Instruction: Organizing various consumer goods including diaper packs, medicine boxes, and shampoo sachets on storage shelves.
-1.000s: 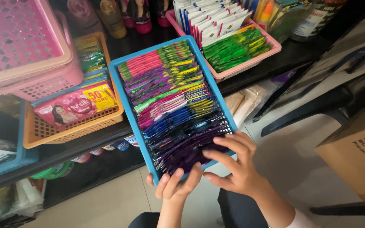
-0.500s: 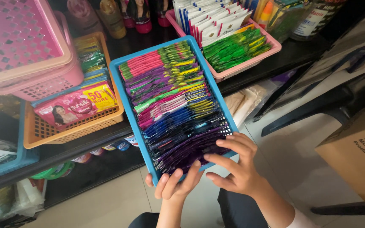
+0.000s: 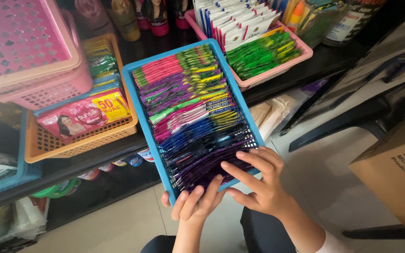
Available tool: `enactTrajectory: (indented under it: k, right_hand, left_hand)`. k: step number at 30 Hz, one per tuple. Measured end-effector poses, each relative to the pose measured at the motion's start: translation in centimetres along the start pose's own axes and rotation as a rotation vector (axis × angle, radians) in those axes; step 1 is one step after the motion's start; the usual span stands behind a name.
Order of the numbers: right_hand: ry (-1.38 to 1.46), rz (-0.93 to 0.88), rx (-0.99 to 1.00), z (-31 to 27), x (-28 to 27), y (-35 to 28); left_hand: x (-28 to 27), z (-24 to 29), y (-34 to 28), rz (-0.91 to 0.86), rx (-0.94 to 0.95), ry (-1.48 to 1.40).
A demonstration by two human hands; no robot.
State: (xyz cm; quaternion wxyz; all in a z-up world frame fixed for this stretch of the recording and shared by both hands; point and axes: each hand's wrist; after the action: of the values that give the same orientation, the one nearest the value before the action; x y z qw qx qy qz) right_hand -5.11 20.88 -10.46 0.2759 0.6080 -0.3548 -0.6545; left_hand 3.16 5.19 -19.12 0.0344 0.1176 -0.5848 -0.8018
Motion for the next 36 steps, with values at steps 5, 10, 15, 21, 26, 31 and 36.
enactTrajectory:
  k: [5,10,15,21,26,31,36]
  right_hand:
    - [-0.008,0.002,-0.011,0.09,0.26,-0.26]
    - [0.026,0.035,0.001,0.17,0.48,-0.66]
    - [0.038,0.042,0.009,0.16,0.47,-0.61]
    - [0.014,0.041,0.002,0.11,0.25,-0.33]
    - [0.007,0.026,-0.005,0.00,0.03,0.02]
    - [-0.001,0.000,0.002,-0.14,0.05,0.13]
    - [-0.006,0.000,0.000,-0.15,0.04,0.33]
  left_hand:
    - [-0.12,-0.14,-0.02,-0.008,0.016,0.014]
    - [-0.32,-0.18,0.01,-0.028,0.029,0.022]
    - [-0.32,0.22,0.58,-0.027,0.018,0.033]
    - [-0.25,0.09,0.47,-0.016,0.014,0.027]
    - [-0.18,-0.08,0.11,-0.041,0.018,0.029]
    - [-0.13,-0.14,0.04,-0.015,0.023,0.020]
    - [0.14,-0.04,0.45,0.022,0.037,0.023]
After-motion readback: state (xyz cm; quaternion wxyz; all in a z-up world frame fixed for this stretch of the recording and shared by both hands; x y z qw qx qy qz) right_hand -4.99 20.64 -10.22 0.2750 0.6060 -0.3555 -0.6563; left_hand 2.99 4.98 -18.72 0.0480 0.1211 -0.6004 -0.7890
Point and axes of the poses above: each hand's wrist, its own y-axis towards the middle knuckle, its own x-axis out of the palm, z = x × y, and after that the axes turned 13 degrees about -x, right-handed
